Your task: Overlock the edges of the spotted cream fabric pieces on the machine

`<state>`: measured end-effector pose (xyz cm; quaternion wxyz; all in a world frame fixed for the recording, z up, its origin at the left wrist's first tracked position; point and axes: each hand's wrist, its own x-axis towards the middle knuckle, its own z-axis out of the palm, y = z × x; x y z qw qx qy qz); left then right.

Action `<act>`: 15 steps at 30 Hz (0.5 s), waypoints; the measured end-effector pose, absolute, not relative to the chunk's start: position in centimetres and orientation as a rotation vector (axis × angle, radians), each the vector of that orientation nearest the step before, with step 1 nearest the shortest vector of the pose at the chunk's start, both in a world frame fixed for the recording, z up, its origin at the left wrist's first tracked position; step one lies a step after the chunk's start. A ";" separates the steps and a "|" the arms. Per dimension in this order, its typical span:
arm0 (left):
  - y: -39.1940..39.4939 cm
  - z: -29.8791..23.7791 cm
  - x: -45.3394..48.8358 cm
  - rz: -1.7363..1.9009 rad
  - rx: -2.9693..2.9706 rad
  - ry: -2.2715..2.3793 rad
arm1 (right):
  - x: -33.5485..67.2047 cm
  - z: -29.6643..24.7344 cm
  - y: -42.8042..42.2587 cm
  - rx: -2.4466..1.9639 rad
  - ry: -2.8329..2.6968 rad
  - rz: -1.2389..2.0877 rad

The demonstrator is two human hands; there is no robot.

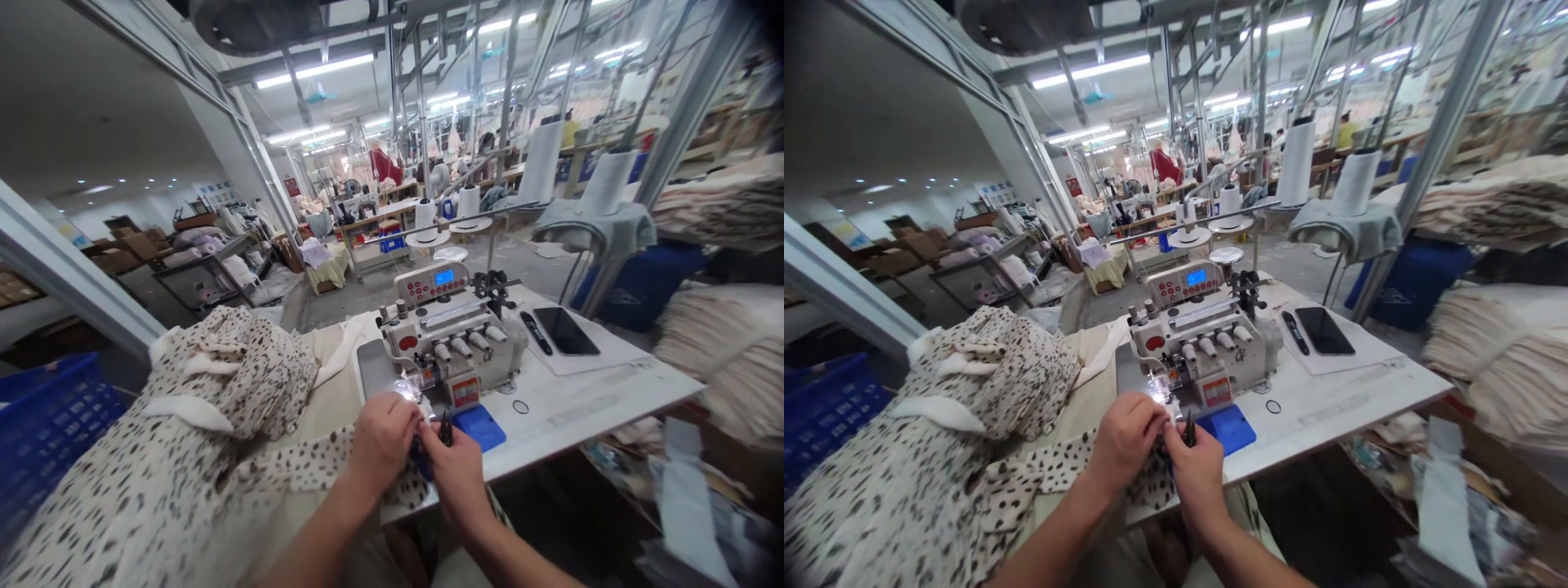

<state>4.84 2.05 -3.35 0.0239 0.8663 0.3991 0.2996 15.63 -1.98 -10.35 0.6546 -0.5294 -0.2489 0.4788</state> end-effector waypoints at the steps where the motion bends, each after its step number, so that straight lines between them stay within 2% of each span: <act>1: 1.7 -3.3 4.8 0.889 2.721 1.175 | 15.6 -10.4 -2.0 -1.188 -0.565 1.092; 10: 0.3 -3.8 4.4 0.751 2.892 1.181 | 21.9 -7.4 -2.2 -1.274 -1.060 1.026; 12: 0.2 -4.2 4.5 0.771 2.902 1.238 | 23.5 -6.1 -1.7 -1.365 -1.346 0.877; 15: 0.0 -4.6 4.7 0.828 2.907 1.278 | 24.7 -4.3 -1.0 -1.564 -1.815 0.455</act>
